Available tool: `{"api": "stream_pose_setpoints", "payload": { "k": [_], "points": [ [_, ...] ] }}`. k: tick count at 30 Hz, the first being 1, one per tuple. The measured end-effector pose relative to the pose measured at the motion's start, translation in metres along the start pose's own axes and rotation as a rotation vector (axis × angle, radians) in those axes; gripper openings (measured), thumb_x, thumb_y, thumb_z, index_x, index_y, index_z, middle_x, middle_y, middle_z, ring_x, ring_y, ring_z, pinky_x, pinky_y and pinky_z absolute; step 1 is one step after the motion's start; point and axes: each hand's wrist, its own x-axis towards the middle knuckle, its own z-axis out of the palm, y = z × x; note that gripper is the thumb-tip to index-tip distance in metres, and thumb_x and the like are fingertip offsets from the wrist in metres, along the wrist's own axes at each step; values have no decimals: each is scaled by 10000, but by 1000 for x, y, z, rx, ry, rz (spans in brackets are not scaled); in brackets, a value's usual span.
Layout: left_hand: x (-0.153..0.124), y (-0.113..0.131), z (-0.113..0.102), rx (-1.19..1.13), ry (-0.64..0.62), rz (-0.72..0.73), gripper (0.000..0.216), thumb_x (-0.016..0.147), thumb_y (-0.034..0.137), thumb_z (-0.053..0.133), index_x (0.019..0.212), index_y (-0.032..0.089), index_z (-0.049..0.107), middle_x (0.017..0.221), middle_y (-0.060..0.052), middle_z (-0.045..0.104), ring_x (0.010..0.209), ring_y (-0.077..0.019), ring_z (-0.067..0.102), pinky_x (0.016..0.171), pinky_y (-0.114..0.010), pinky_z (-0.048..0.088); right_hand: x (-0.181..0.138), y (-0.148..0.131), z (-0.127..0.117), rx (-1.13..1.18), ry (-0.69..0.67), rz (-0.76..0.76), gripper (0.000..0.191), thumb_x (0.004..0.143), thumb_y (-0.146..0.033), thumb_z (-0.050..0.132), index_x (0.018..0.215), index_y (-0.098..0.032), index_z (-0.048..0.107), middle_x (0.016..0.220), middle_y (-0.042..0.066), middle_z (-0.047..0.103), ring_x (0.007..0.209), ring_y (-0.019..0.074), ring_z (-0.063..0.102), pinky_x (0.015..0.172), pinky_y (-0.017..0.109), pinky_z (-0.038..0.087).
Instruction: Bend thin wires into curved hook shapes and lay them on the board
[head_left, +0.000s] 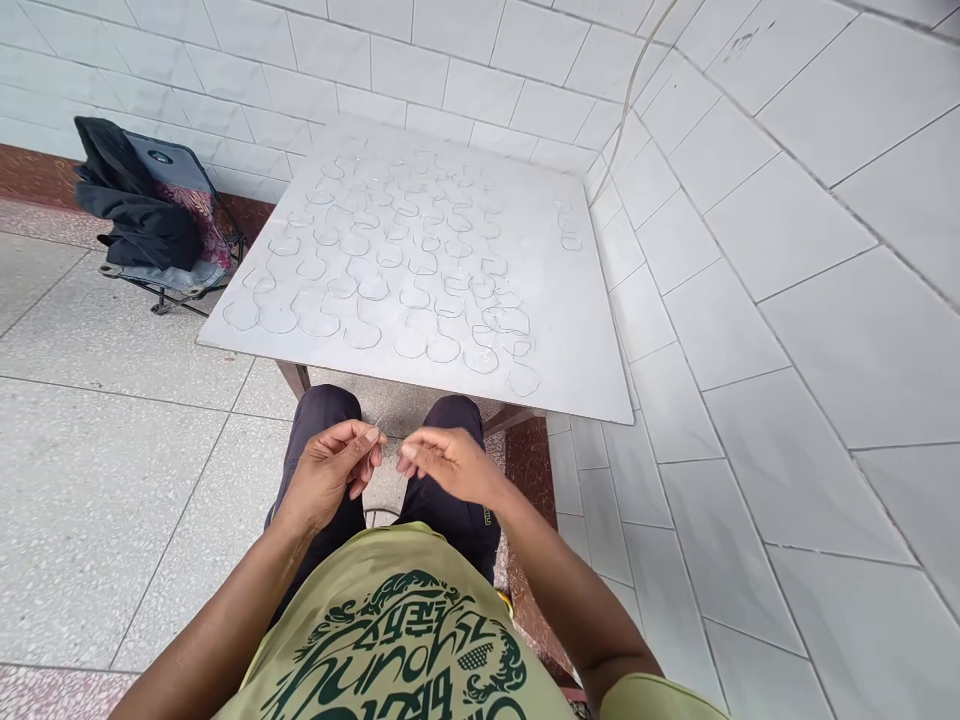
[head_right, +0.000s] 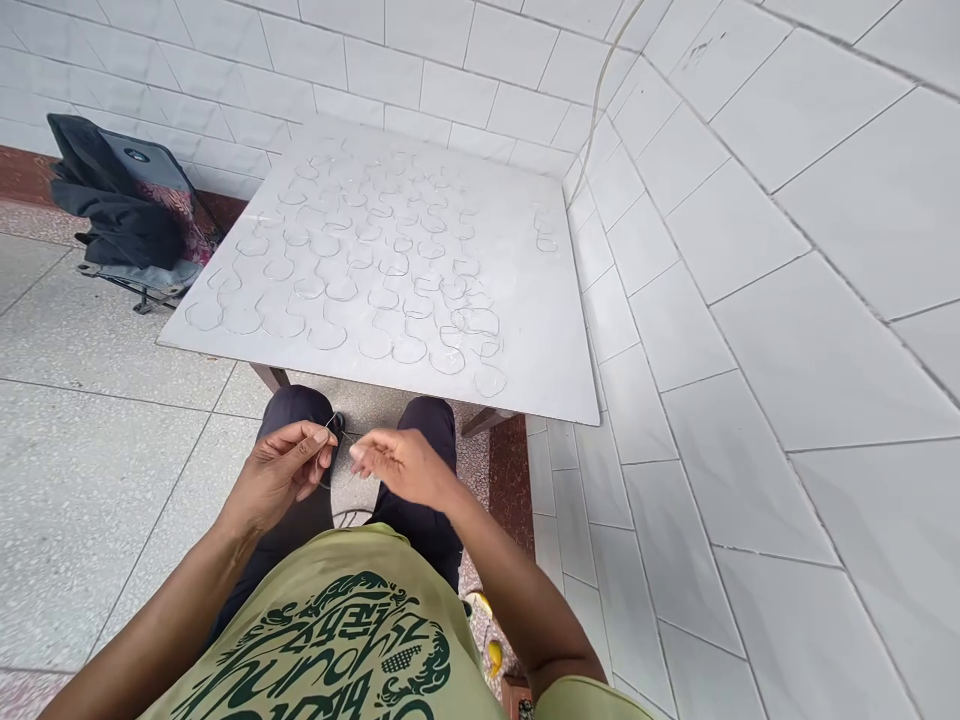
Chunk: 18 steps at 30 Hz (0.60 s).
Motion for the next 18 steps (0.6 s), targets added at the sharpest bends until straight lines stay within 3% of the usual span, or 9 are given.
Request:
{"api": "stream_pose_setpoints", "payload": {
  "k": [4, 7, 13, 18],
  "points": [
    [3, -2, 2, -22, -3, 8, 320, 853, 473, 814, 879, 166, 727, 721, 4, 628, 511, -74, 500, 376, -167, 359, 1, 14, 32, 285, 43, 68, 545, 1014, -666, 527, 872, -162, 680, 800, 57, 739, 682, 161, 702, 660, 281, 567],
    [2, 0, 1, -37, -18, -15, 328, 850, 477, 815, 895, 162, 734, 745, -7, 639, 525, -79, 512, 378, -168, 354, 2, 17, 40, 321, 148, 120, 585, 1000, -720, 494, 814, -181, 624, 719, 35, 701, 617, 155, 668, 632, 286, 557],
    [0, 1, -6, -158, -137, -182, 338, 826, 452, 838, 825, 131, 730, 771, -32, 628, 561, -72, 495, 389, -152, 298, -2, 22, 35, 35, 246, 37, 482, 1075, -610, 424, 873, -210, 601, 629, -8, 647, 546, 141, 606, 603, 266, 515],
    [-2, -6, -10, -198, -161, -189, 323, 823, 414, 848, 770, 122, 721, 734, -45, 636, 559, -65, 475, 426, -152, 297, -5, 18, 26, -243, 193, -23, 400, 1124, -452, 384, 922, -210, 629, 563, -41, 603, 555, 132, 614, 699, 262, 505]
  ]
}}
